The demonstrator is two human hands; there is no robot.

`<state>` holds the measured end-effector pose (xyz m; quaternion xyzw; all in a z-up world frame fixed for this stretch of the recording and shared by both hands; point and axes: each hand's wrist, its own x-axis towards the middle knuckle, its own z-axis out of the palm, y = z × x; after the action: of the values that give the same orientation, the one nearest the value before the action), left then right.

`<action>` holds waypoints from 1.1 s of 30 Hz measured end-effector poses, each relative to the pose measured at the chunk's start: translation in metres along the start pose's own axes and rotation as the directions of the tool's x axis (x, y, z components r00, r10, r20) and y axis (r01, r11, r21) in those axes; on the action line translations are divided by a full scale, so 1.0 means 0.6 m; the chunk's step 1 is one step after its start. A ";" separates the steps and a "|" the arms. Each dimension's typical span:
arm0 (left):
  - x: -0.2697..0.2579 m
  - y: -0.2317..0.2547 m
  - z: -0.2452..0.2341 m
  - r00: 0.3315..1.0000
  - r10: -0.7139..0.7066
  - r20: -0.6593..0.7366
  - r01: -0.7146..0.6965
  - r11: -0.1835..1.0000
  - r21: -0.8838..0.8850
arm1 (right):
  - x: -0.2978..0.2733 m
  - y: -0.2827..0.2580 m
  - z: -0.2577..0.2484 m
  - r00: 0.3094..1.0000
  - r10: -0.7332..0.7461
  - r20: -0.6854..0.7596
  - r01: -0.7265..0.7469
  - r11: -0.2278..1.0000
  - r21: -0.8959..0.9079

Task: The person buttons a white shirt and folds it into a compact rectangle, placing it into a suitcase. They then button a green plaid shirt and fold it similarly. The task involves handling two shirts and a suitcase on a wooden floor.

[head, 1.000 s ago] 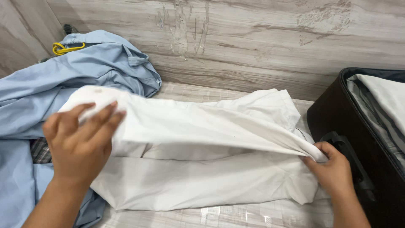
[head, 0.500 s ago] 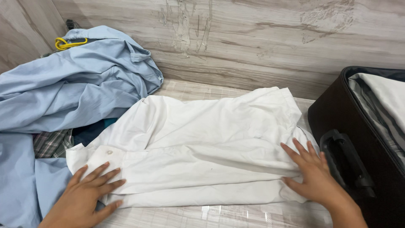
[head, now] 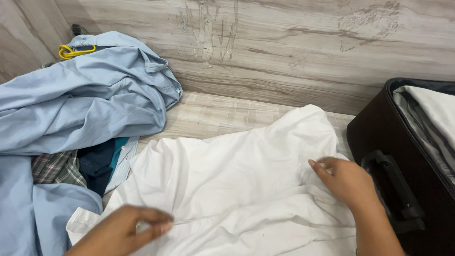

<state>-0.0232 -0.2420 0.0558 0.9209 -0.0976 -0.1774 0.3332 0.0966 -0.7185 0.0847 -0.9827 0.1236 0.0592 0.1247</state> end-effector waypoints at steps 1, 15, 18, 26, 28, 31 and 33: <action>0.032 0.000 -0.016 0.973 -0.178 -0.148 0.188 0.981 0.053 | 0.010 -0.008 0.012 0.973 -0.181 -0.143 0.193 0.978 0.081; 0.279 -0.001 -0.094 0.972 -0.232 -0.039 0.228 0.970 -0.081 | 0.077 -0.004 0.194 0.872 -0.472 -0.129 0.455 0.879 -0.141; 0.200 0.065 -0.103 0.914 -0.195 0.357 0.280 0.938 -0.205 | 0.079 -0.005 0.196 0.883 -0.451 -0.129 0.427 0.887 -0.172; 0.109 -0.010 -0.276 0.646 -0.074 -0.760 0.655 0.566 0.501 | 0.082 0.001 0.207 0.874 -0.451 -0.183 0.417 0.888 -0.195; 0.108 -0.038 -0.247 0.457 0.342 -0.821 0.658 0.492 0.571 | 0.081 0.002 0.205 0.876 -0.438 -0.202 0.404 0.895 -0.189; 0.175 -0.017 -0.158 0.465 0.460 -0.757 0.421 0.637 0.646 | 0.076 -0.007 0.197 0.895 -0.407 -0.182 0.371 0.906 -0.203; 0.229 0.034 -0.055 0.654 0.404 -0.640 0.144 0.763 0.630 | 0.067 -0.017 0.190 0.936 -0.329 -0.121 0.301 0.931 -0.205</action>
<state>0.1147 -0.2792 0.0564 0.9551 -0.0765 0.2850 0.0264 0.1280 -0.6885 -0.0283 -0.9986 -0.0327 -0.0264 0.0318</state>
